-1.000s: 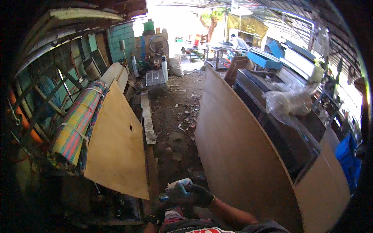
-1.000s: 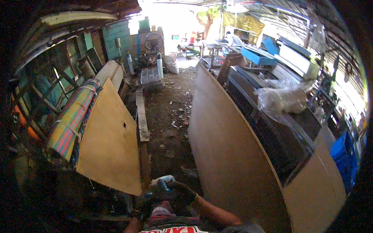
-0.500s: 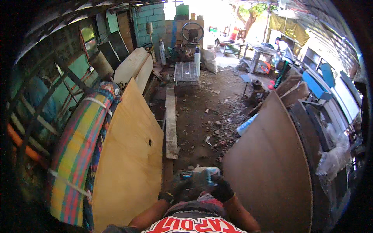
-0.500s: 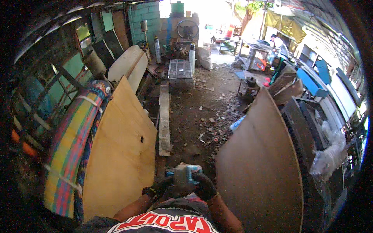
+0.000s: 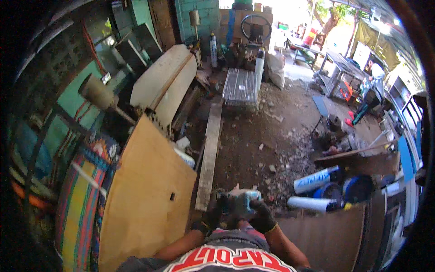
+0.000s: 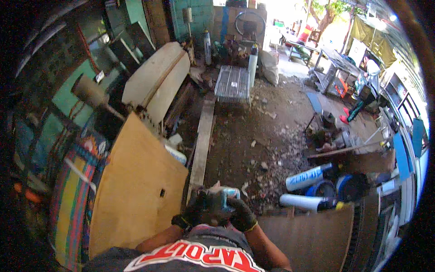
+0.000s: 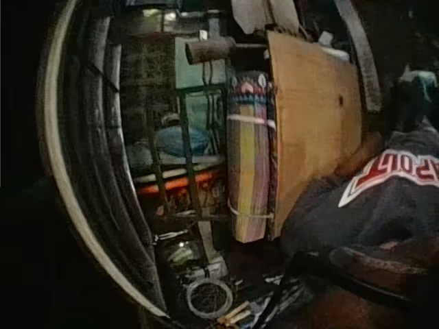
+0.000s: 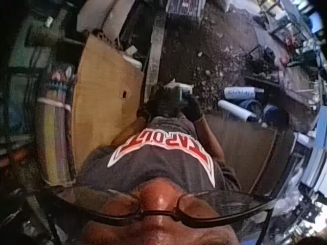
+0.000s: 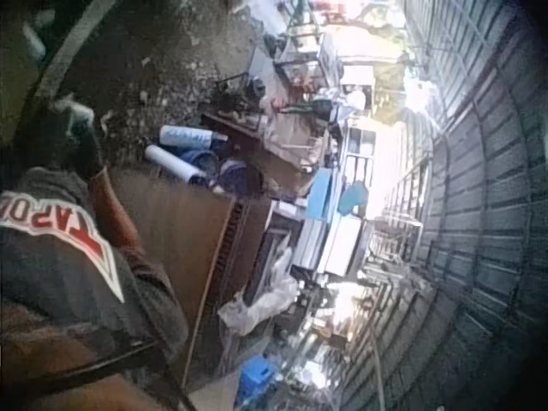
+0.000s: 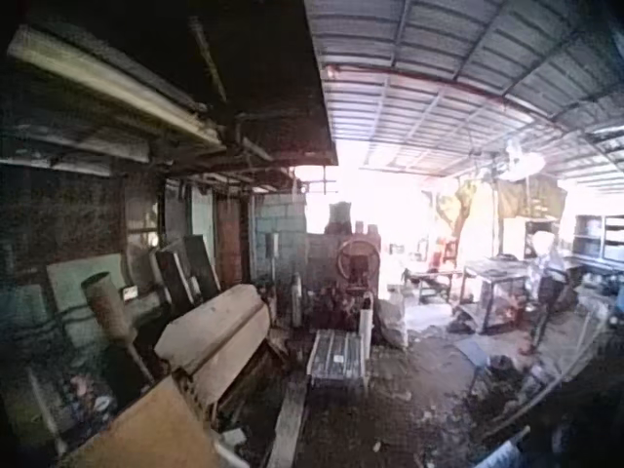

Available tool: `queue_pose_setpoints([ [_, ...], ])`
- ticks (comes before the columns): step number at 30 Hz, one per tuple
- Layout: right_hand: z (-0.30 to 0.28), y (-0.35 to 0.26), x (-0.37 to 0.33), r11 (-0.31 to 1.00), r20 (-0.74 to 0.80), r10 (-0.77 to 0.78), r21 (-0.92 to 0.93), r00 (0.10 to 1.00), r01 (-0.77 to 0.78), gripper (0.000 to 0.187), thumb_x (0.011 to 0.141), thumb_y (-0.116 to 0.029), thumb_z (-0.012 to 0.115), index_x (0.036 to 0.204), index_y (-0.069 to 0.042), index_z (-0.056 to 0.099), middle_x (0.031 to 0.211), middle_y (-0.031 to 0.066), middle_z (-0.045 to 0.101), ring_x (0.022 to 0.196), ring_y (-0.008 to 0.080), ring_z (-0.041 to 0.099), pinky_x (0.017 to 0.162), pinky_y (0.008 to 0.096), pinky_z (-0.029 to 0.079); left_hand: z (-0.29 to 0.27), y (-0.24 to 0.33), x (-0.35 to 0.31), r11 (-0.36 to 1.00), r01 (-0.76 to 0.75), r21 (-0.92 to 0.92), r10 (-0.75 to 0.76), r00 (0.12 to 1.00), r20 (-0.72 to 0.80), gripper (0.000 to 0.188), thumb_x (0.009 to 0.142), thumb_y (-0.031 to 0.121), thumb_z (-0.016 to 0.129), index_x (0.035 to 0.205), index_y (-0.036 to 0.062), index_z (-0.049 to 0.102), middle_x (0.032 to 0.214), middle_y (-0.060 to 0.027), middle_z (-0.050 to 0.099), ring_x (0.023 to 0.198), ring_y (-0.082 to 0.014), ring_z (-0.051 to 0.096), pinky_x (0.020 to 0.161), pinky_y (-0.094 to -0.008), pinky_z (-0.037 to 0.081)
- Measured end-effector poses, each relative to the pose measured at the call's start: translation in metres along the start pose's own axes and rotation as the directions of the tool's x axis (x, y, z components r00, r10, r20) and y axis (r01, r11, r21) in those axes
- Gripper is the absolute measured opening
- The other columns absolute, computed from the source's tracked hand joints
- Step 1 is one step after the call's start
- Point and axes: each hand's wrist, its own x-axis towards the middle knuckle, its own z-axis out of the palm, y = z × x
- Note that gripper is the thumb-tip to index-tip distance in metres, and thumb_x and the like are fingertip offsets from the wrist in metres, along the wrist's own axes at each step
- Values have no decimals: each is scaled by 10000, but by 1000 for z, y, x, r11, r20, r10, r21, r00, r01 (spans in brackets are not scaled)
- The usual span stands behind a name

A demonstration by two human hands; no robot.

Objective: The person sorts through a blue bin filled with various items, including plastic bags, tools, and small parts. They pick up and move items around, occasionally handing some to another person nearby.

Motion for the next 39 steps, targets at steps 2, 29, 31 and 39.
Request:
queue_pose_setpoints([
  [2,-16,-44,49,981,45,160,108,986,-164,469,950,-303,706,1338,-58,611,1232,96,704,1050,238,694,897,393,583,21,22,55,999,-22,25,24,995,-93,501,1088,476,524,1357,59,594,1194,-64,667,1065,-161,639,927,-346,548],
  [29,-70,-397,639,903,152,114,396,982,-166,781,856,-495,683,1492,-78,508,1419,192,606,1302,389,580,1126,558,451,-24,239,687,802,-249,543,263,963,54,1020,837,458,856,1591,35,314,1496,-251,431,1371,-391,473,1163,-494,383],
  [31,-77,-411,696,901,117,146,394,982,-181,759,861,-487,683,1472,-66,524,1384,185,630,1273,381,601,1109,548,470,-45,253,730,785,-220,579,271,963,-1,1011,849,470,845,1590,32,314,1488,-243,441,1359,-375,482,1153,-491,393],
  [39,-43,-511,913,898,248,303,248,920,-363,721,844,-402,782,1423,-36,558,1353,186,653,1220,346,642,1090,491,504,-105,304,931,819,-293,493,346,938,-18,942,845,440,868,1547,35,387,1401,-189,550,1273,-288,564,1076,-447,459],
])
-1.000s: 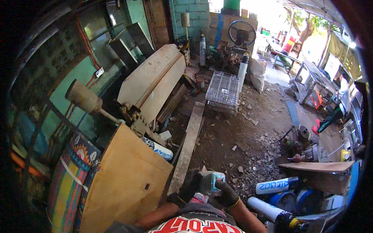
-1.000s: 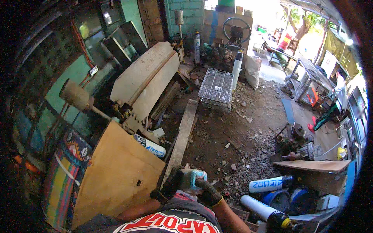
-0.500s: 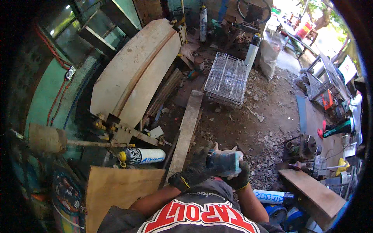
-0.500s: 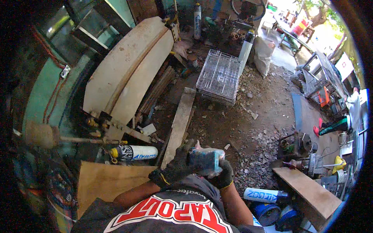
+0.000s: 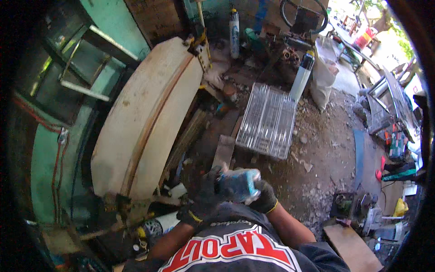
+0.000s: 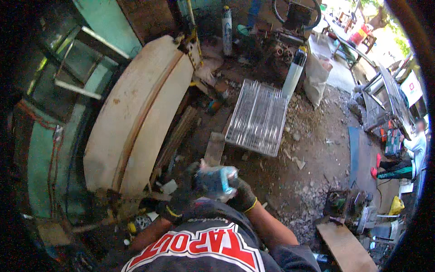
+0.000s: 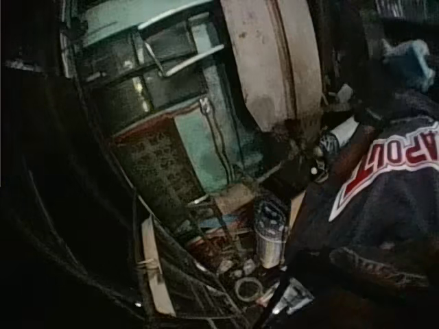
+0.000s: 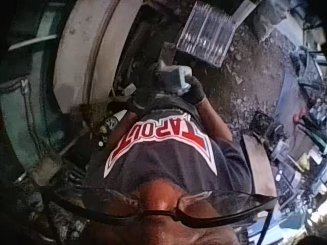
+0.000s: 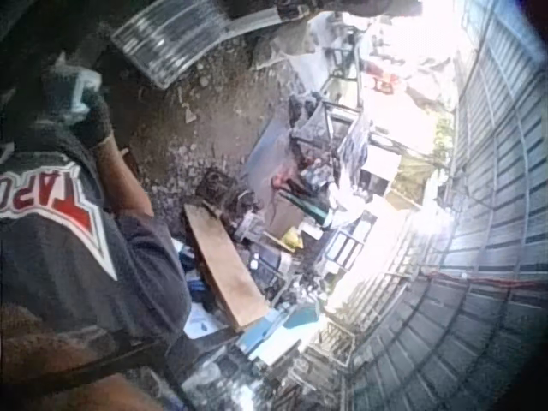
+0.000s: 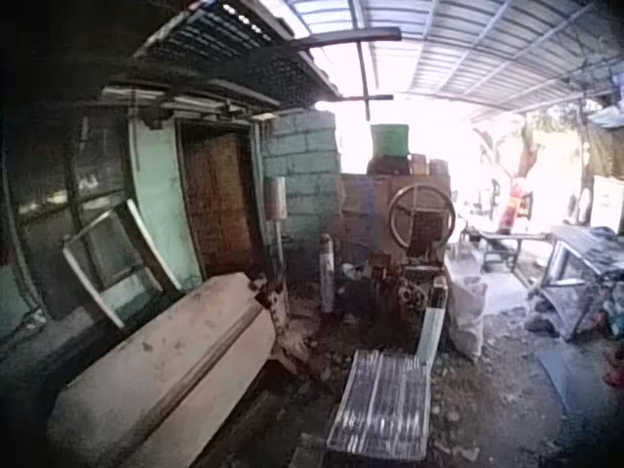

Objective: The person sorts through a blue bin filled with various items, including plastic bags, tools, and small parts. They pick up and move items around, occasionally handing some to another person nearby.

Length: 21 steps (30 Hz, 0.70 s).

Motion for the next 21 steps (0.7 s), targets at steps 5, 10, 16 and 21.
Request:
queue_pose_setpoints([
  [5,38,-79,87,960,-38,272,-55,961,-274,729,848,-337,817,1456,-45,538,1412,164,627,1267,313,624,1149,459,465,-30,-15,95,915,176,-362,-230,967,-109,886,817,373,899,1499,32,446,1299,-125,625,1222,-236,593,1072,-388,480],
  [10,17,-107,181,955,86,265,-158,960,-249,674,932,-322,770,1484,-48,498,1440,111,603,1263,239,624,1098,408,506,-61,-26,179,781,275,-560,-361,931,-47,711,867,343,831,1409,27,496,1221,-97,640,1159,-208,602,1027,-367,495],
  [16,59,-188,298,975,135,-29,-216,990,58,684,950,-265,744,1526,-81,426,1399,89,604,1247,217,619,1084,378,507,-110,-61,328,843,230,-486,-261,965,5,542,905,317,767,1293,15,540,1116,-62,655,1064,-167,615,949,-344,522],
  [21,73,-238,433,920,-13,-168,-361,986,152,694,911,-253,792,1507,-137,456,1382,70,591,1268,191,576,1099,389,474,-167,-107,473,844,189,-501,-182,981,63,523,975,427,689,1265,19,536,1065,-23,633,993,-136,608,893,-331,530],
])
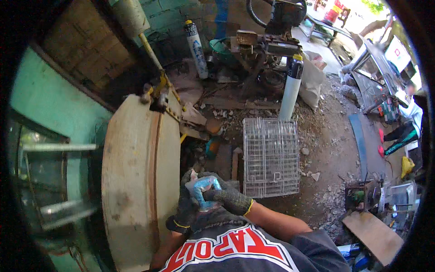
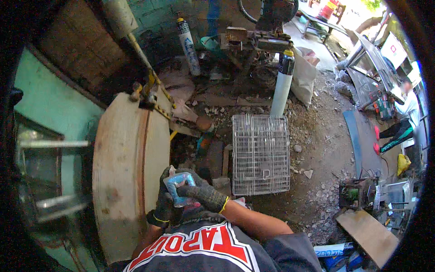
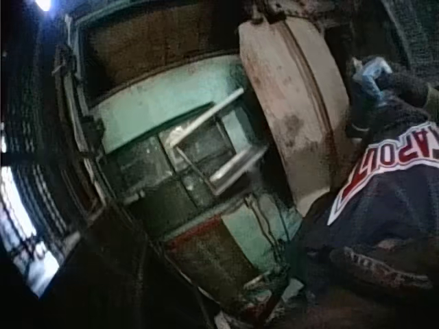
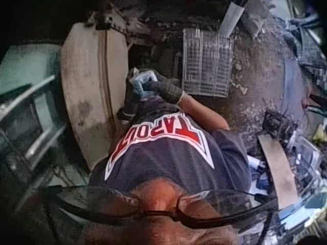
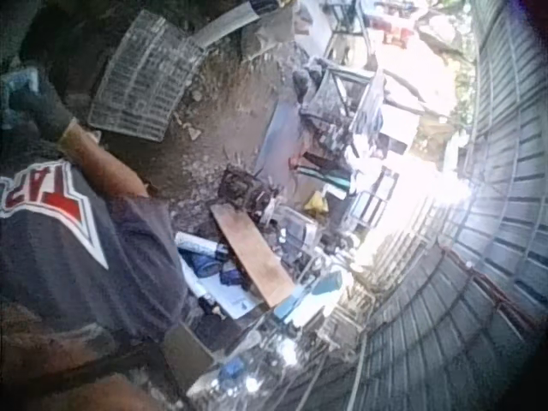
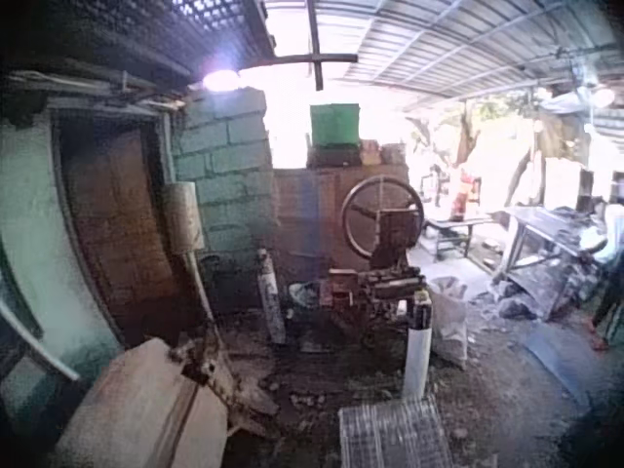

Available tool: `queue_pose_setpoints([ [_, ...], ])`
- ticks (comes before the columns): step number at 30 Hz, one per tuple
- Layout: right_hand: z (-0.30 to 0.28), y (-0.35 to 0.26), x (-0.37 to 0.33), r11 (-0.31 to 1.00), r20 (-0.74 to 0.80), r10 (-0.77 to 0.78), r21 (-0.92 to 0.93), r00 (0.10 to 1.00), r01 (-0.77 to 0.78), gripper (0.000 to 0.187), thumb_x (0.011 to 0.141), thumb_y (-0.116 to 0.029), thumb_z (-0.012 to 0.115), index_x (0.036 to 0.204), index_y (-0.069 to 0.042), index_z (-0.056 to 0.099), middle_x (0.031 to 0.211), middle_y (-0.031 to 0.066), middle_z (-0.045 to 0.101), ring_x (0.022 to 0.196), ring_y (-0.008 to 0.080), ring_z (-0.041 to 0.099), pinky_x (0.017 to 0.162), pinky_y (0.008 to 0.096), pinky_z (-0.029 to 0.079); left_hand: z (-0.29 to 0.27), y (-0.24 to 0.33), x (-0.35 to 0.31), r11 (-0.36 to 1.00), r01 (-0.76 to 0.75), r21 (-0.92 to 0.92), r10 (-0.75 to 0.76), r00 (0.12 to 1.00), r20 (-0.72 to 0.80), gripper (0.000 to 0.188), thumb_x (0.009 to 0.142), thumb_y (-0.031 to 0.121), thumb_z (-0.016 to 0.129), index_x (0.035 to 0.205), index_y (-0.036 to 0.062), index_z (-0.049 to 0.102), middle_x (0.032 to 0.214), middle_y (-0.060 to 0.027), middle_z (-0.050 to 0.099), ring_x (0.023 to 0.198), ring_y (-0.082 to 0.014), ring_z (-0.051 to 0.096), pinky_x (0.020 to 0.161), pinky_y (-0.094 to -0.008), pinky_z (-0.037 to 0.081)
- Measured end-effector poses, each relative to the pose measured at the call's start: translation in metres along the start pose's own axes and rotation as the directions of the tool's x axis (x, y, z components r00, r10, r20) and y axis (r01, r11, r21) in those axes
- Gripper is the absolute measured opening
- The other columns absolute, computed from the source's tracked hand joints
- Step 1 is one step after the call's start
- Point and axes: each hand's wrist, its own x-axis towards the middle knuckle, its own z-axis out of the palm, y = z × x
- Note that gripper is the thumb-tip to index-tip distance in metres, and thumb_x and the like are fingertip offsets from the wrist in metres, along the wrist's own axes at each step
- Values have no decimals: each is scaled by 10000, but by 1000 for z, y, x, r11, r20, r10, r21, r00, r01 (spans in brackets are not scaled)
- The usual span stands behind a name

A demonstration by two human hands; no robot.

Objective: The person sorts through a blue bin filled with various items, including plastic bags, tools, and small parts. They pick up and move items around, occasionally handing some to another person nearby.

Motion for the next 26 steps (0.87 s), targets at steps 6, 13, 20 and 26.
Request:
queue_pose_setpoints([
  [6,43,-78,129,788,-168,-170,-615,971,32,731,882,-395,816,1464,-92,494,1414,149,543,1280,269,574,1091,413,468,-97,18,151,965,25,260,-114,936,332,442,1033,460,615,1262,86,558,1063,3,597,942,-144,603,883,-356,519],
  [13,69,-155,219,415,-206,-327,-908,922,-56,821,955,-601,627,1508,-26,437,1532,272,435,1416,503,405,1211,489,316,-136,23,250,753,462,-469,-245,858,452,746,916,598,675,1427,85,499,1287,-90,609,1155,-255,613,1005,-429,531],
  [20,68,-242,257,30,-28,-288,-999,957,-20,523,1056,-440,522,1472,-124,511,1502,268,502,1322,469,534,1091,515,461,-123,20,346,616,422,-665,-117,884,453,722,845,557,752,1373,113,538,1303,-116,598,1186,-312,596,1025,-486,518],
  [26,27,-324,326,7,-286,-318,-954,904,-300,570,1012,-483,585,1406,-70,580,1342,261,633,1231,427,618,995,500,522,-68,76,453,564,-602,565,543,786,296,385,829,236,806,1182,148,681,878,-46,595,843,-305,606,711,-446,477],
])
